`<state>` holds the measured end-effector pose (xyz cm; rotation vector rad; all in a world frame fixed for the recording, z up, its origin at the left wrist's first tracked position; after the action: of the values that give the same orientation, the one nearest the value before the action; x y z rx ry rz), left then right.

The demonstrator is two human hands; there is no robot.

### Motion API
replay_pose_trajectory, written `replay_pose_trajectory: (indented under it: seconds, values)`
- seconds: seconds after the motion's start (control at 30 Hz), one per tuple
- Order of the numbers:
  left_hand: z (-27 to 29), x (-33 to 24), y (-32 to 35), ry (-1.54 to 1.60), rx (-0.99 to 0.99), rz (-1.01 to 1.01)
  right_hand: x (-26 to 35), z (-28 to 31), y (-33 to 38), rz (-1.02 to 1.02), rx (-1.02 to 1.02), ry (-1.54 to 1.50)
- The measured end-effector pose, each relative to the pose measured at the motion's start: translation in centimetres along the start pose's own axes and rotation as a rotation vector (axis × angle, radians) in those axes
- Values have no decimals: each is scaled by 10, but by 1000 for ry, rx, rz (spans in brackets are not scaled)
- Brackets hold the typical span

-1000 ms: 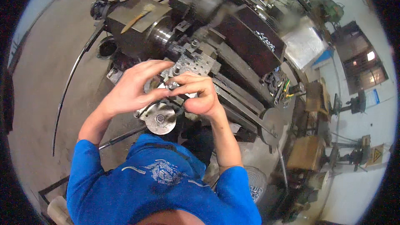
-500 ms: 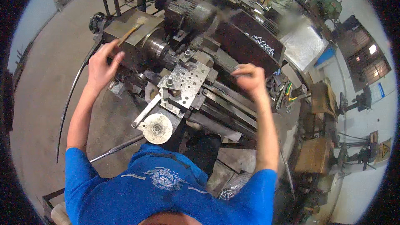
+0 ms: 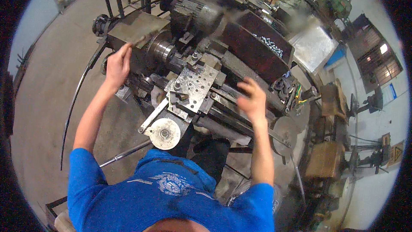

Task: The person operates a metal turning lathe, repeatedly inserting small metal pieces into the chuck, engaging the cutting tool, and collecting the finished parts in a mesh basket. The operator uses a long metal rod to assist with loading and unloading the workpieces.

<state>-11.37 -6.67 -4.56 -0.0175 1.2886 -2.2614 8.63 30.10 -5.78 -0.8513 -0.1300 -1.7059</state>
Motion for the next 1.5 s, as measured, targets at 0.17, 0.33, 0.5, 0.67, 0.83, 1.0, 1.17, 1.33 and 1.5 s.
replay_pose_trajectory:
  seconds: [0.17, 0.33, 0.5, 0.67, 0.83, 1.0, 1.17, 1.33, 1.5]
  values:
    - [-44, -52, 19, 311, 156, 184, -10, 3, 56, -193, 76, -11]
    - [-74, -48, 25, 65, 350, -6, -29, 18, 83, -334, 92, -18]
    - [-71, -41, 8, -81, 401, -89, -24, 31, 93, -430, 67, -62]
    - [-69, -60, 21, 27, 306, -186, -29, 36, 96, -389, 22, -53]
    - [-64, -44, 23, -114, 502, -146, -22, 33, 104, -412, 55, -16]
    - [-75, -41, 20, 41, 385, -38, -21, 39, 109, -452, 30, -54]
    - [-67, -48, 10, 107, 200, -80, -19, 45, 121, -426, -1, -41]
    - [-27, -33, -14, -32, -115, -208, -22, 58, 146, -420, -37, -27]
    - [-5, 1, -37, -301, -65, -268, -31, 84, 201, -622, -172, -3]
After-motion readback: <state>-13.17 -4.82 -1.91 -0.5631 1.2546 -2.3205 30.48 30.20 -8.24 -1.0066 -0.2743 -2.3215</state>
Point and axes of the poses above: each hand's wrist, its own y-axis away from the middle knuckle, its own z-axis out of the back of the hand, x = y × z, the point moved 4 cm from there along -y, towards the middle knuckle, and after that the axes turned 13 degrees about -z, right-handed, at the moved point
